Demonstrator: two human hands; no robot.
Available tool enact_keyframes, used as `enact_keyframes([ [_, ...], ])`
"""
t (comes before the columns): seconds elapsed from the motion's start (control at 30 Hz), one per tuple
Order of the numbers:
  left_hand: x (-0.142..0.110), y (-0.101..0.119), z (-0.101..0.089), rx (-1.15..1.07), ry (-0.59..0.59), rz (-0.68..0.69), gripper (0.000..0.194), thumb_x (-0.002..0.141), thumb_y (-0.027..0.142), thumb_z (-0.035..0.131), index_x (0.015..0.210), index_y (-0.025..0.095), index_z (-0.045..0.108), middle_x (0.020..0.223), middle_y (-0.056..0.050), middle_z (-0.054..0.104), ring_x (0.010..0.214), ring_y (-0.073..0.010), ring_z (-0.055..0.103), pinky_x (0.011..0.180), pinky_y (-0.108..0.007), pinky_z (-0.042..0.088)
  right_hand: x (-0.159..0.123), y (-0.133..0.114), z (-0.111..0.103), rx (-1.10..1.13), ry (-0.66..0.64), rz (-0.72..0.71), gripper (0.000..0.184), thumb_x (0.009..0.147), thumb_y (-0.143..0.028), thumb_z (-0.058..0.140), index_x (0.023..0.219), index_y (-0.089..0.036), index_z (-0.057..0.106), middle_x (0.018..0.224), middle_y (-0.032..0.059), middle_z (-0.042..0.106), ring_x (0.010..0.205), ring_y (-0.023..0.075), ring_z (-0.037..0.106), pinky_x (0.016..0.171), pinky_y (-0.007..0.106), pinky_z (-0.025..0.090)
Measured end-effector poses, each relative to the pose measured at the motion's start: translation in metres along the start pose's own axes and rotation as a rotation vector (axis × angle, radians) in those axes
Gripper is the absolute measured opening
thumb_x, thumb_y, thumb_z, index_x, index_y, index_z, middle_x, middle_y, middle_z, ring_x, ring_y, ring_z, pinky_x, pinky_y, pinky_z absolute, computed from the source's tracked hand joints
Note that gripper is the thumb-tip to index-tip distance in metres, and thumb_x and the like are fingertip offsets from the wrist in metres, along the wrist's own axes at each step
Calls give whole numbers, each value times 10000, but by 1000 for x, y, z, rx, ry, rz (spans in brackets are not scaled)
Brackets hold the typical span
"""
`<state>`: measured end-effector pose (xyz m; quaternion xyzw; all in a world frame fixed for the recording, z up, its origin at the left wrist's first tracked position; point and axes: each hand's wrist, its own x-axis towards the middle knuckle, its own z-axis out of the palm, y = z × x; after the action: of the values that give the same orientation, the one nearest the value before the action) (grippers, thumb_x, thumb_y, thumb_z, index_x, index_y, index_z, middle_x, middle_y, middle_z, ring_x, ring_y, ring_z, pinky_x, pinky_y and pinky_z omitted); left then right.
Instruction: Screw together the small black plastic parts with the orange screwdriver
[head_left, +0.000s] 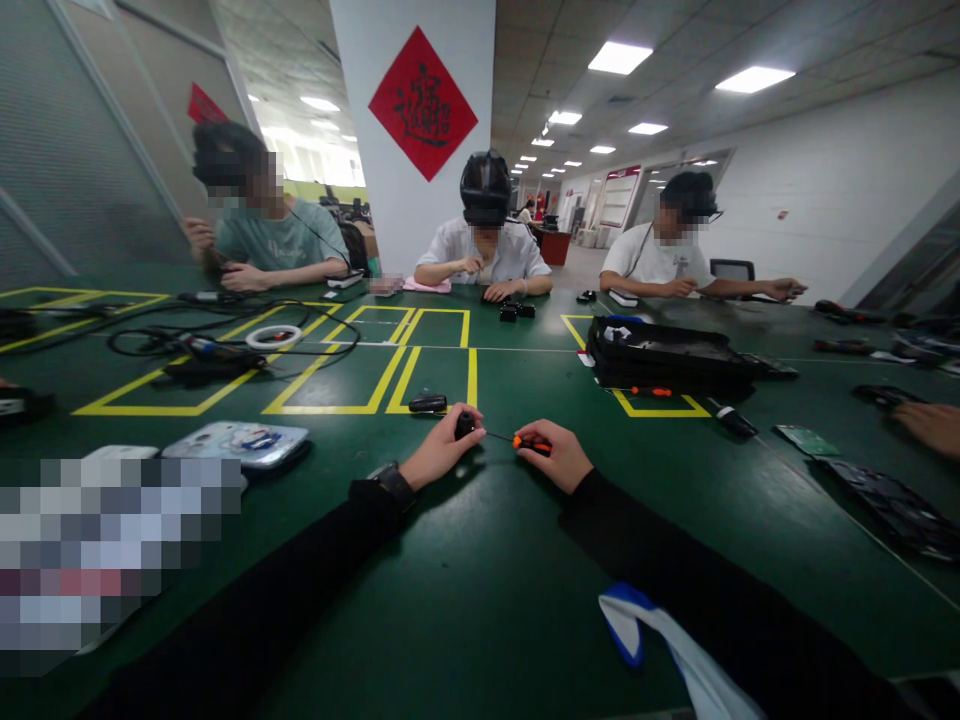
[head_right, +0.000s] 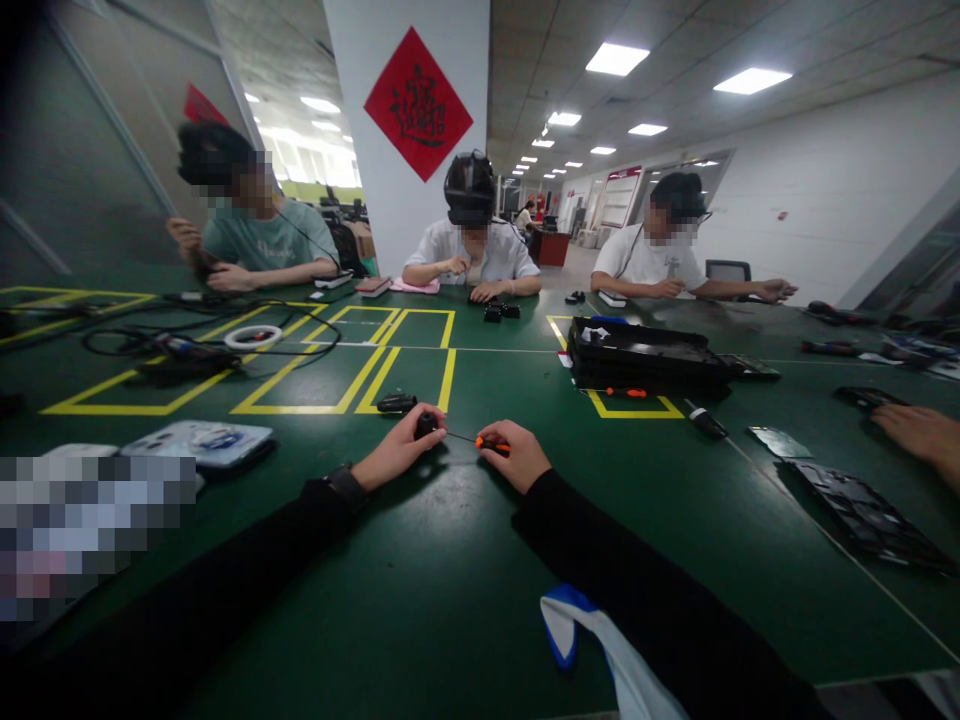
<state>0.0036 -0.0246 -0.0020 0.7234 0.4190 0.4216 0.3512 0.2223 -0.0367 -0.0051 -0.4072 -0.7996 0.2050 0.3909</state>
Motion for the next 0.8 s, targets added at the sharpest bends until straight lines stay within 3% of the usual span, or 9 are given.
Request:
enact_keyframes([
  [0.2,0,2,-1,42,25,28,218,761,349,481,911,192,483,885,-12,539,836,-143,500,815,-307,385,2,0,1,-11,-5,9,209,739,-218,552,940,-170,584,864,43,565,781,132,536,736,278,440],
  [0.33,2,-1,0,63,72,-8,210,769,340,465,911,187,483,877,-8,541,832,-139,500,815,-306,386,4,1,1,-98,-12,9,144,781,-217,498,841,-159,615,827,53,561,800,148,517,759,303,411],
  [0.53,11,-3,5,-3,85,9,217,758,328,492,923,187,500,1019,-38,555,951,-154,504,871,-325,368,6,9,2,-117,11,33,118,731,-225,565,831,-163,558,818,32,548,754,141,501,701,283,406],
  [0.67,13,-3,5,-36,41,15,260,756,335,495,974,193,498,927,-29,582,853,-143,535,803,-316,407,8,11,1,-137,-11,24,130,746,-241,555,850,-162,557,832,35,555,780,147,496,719,287,400],
  [0.8,13,-3,3,6,44,17,240,730,371,521,873,179,537,854,-23,578,765,-145,532,711,-296,428,10,13,1,-161,-21,-19,176,830,-214,421,826,-167,591,846,47,567,841,153,490,802,317,372],
])
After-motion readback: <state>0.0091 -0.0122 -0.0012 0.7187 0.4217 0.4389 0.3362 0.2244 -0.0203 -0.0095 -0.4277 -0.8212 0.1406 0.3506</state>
